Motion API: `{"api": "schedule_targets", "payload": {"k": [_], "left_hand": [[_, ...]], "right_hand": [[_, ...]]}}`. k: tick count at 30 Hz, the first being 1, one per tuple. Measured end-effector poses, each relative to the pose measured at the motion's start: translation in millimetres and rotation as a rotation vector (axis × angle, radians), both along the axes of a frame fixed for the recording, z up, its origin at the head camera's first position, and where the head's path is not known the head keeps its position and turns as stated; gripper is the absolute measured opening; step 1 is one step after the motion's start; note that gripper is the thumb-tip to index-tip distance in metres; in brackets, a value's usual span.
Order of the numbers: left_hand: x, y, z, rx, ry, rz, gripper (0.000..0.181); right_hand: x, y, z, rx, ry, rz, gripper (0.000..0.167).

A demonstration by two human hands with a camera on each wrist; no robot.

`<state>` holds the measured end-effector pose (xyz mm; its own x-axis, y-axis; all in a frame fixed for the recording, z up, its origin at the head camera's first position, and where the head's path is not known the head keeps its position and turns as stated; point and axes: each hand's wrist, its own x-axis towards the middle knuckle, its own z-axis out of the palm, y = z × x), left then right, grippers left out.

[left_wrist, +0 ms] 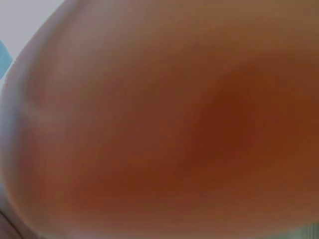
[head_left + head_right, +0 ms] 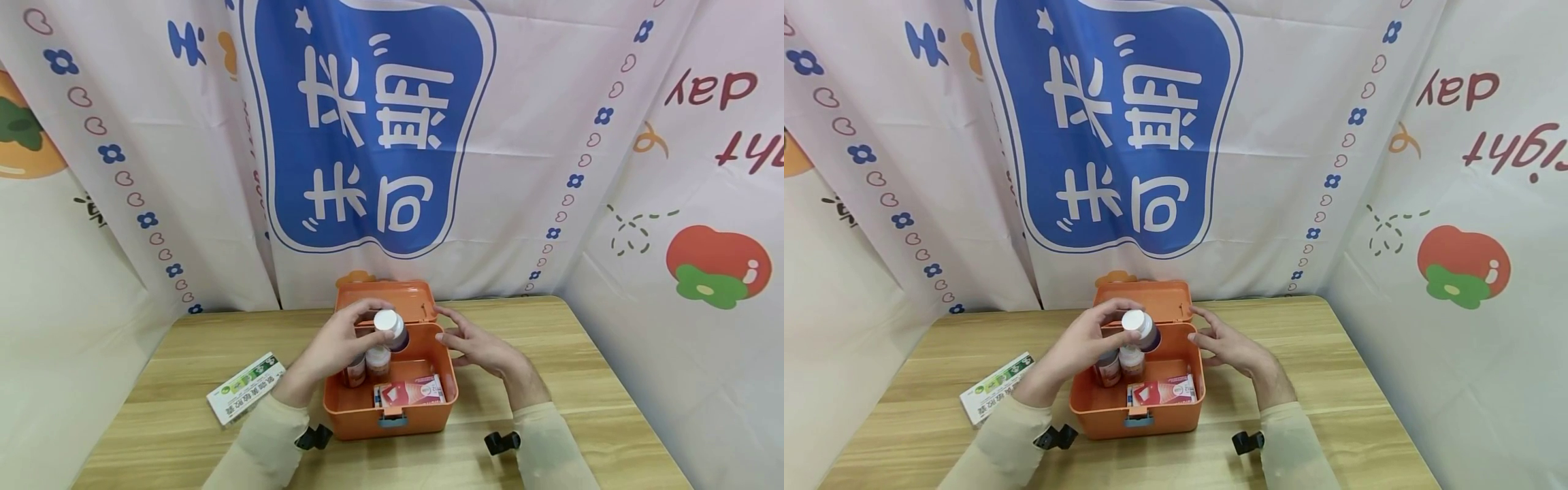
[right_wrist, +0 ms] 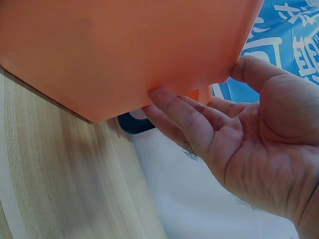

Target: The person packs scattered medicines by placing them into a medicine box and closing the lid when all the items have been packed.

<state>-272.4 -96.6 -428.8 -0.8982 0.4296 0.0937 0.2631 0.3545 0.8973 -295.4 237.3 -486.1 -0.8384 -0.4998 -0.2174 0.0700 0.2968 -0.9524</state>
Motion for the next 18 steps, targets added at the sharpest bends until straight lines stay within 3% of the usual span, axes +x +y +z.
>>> {"api": "schedule_targets", "payload": {"k": [8,18], "left_hand": [[-0.5,8.6,-8.8,-0.017,-0.027,-0.045,0.046],[-0.9,17.8,-18.7,-0.057,0.057,-0.08,0.042]], "right_hand": [[1.4,-0.6,1.1,-0.025,-0.001,0.013,0.08],[1.2,-0.2,1.0,-0.032,0.0,0.018,0.08]]}}
